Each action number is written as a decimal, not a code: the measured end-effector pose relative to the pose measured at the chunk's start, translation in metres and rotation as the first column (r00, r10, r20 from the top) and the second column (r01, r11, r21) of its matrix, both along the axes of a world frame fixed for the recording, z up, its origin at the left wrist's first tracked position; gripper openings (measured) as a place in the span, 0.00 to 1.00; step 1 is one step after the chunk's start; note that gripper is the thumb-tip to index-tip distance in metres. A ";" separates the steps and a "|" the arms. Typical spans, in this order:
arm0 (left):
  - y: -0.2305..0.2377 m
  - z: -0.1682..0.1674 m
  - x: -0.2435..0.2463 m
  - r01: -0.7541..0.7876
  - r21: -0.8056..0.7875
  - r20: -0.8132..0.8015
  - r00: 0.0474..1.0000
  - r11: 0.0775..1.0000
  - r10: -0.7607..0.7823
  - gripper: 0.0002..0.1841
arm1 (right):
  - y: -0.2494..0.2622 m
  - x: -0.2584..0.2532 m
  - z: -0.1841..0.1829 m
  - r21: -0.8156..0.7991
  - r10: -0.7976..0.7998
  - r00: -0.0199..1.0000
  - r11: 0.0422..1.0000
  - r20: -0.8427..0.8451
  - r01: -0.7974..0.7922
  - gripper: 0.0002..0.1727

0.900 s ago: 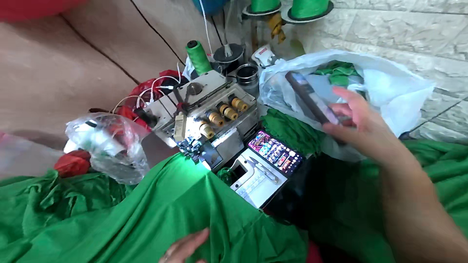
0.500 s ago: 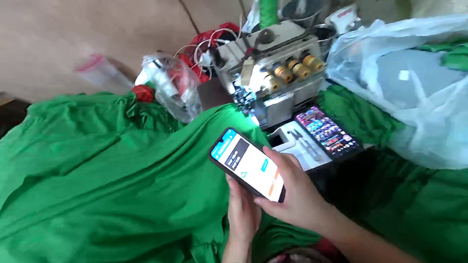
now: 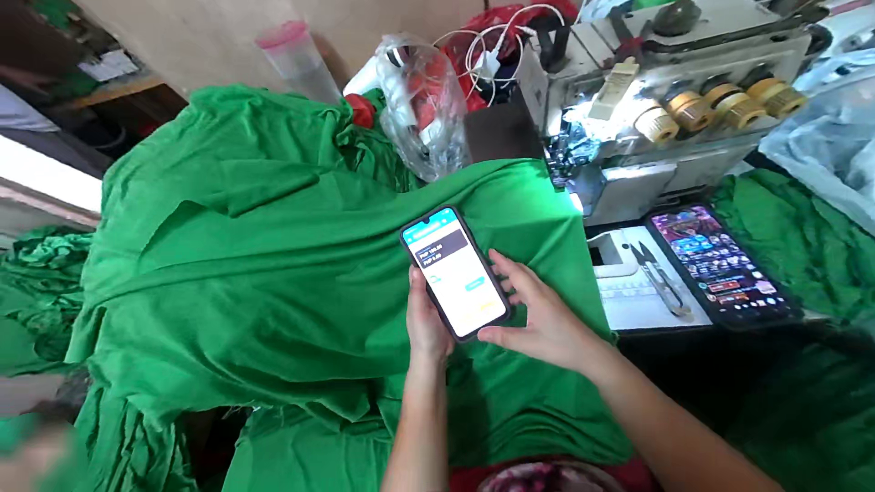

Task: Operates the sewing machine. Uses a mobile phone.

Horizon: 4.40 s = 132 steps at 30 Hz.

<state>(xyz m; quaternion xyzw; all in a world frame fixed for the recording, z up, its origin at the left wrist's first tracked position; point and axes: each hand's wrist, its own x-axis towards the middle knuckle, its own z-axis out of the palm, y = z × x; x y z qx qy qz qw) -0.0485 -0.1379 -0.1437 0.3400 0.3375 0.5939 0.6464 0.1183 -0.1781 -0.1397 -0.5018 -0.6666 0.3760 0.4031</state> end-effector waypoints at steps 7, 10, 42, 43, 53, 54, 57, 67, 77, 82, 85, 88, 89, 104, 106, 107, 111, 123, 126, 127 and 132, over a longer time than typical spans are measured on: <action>0.006 -0.009 -0.007 0.024 -0.018 -0.036 0.999 1.000 -0.025 0.25 | 0.011 0.000 -0.026 0.048 0.083 0.994 0.996 -0.073 -0.080 0.50; 0.006 -0.011 -0.007 0.029 -0.016 -0.043 0.999 0.999 -0.029 0.25 | 0.013 0.002 -0.030 0.070 0.102 0.986 0.993 -0.132 -0.093 0.42; 0.005 -0.016 -0.010 0.064 0.034 0.028 0.997 0.997 -0.065 0.23 | 0.011 -0.001 -0.029 0.059 0.097 0.993 0.994 -0.068 -0.093 0.51; 0.005 -0.017 -0.010 0.068 0.050 0.038 0.997 0.996 -0.070 0.22 | 0.010 -0.001 -0.029 0.055 0.099 0.993 0.994 -0.066 -0.096 0.51; 0.004 -0.020 -0.012 0.097 0.065 0.064 0.993 0.993 -0.101 0.28 | 0.010 -0.001 -0.028 0.054 0.103 0.994 0.993 -0.048 -0.100 0.53; 0.004 -0.020 -0.012 0.096 0.049 0.059 0.993 0.994 -0.099 0.30 | 0.010 -0.001 -0.027 0.055 0.101 0.994 0.994 -0.046 -0.099 0.52; 0.004 -0.018 -0.012 0.091 0.021 0.024 0.995 0.996 -0.092 0.36 | 0.010 0.000 -0.029 0.088 0.105 0.993 0.991 -0.047 -0.101 0.52; 0.003 -0.019 -0.013 0.104 0.040 0.060 0.993 0.994 -0.106 0.36 | 0.010 -0.004 -0.030 0.085 0.068 0.996 0.994 -0.057 -0.063 0.55; 0.005 -0.022 -0.015 0.138 0.095 0.109 0.983 0.986 -0.148 0.36 | 0.010 -0.004 -0.031 0.073 0.055 0.997 0.996 -0.049 -0.051 0.56; 0.005 -0.020 -0.015 0.143 0.082 0.088 0.985 0.986 -0.150 0.40 | 0.010 -0.002 -0.029 0.058 0.068 0.997 0.996 -0.043 -0.065 0.55; 0.005 -0.020 -0.015 0.150 0.078 0.083 0.984 0.986 -0.156 0.40 | 0.010 -0.002 -0.030 0.076 0.079 0.995 0.994 -0.054 -0.074 0.53; 0.005 -0.019 -0.015 0.147 0.059 0.086 0.985 0.987 -0.152 0.41 | 0.010 -0.002 -0.030 0.086 0.087 0.995 0.993 -0.055 -0.082 0.53; 0.005 -0.019 -0.015 0.151 0.060 0.091 0.984 0.987 -0.156 0.41 | 0.010 -0.001 -0.029 0.083 0.089 0.995 0.993 -0.051 -0.085 0.53; 0.006 -0.024 -0.017 0.169 0.098 0.127 0.975 0.981 -0.181 0.37 | 0.012 0.001 -0.031 0.096 0.118 0.988 0.989 -0.104 -0.108 0.45; 0.006 -0.024 -0.016 0.168 0.099 0.131 0.975 0.981 -0.180 0.37 | 0.011 -0.001 -0.031 0.097 0.084 0.993 0.992 -0.080 -0.076 0.45; 0.006 -0.024 -0.016 0.170 0.101 0.135 0.974 0.980 -0.183 0.36 | 0.011 -0.002 -0.031 0.099 0.080 0.994 0.992 -0.075 -0.073 0.45; 0.005 -0.023 -0.016 0.168 0.104 0.131 0.975 0.980 -0.181 0.37 | 0.012 0.001 -0.031 0.103 0.127 0.987 0.988 -0.103 -0.116 0.44; 0.005 -0.022 -0.015 0.149 0.087 0.116 0.980 0.985 -0.159 0.38 | 0.013 0.002 -0.031 0.104 0.156 0.979 0.984 -0.132 -0.143 0.46; 0.005 -0.021 -0.015 0.151 0.087 0.115 0.980 0.985 -0.161 0.38 | 0.012 0.002 -0.031 0.102 0.148 0.980 0.986 -0.133 -0.135 0.47; 0.005 -0.021 -0.015 0.151 0.087 0.116 0.980 0.985 -0.161 0.39 | 0.012 0.002 -0.031 0.101 0.144 0.981 0.986 -0.128 -0.132 0.47; 0.005 -0.022 -0.015 0.151 0.080 0.115 0.980 0.985 -0.160 0.40 | 0.012 0.001 -0.032 0.097 0.139 0.983 0.987 -0.121 -0.127 0.47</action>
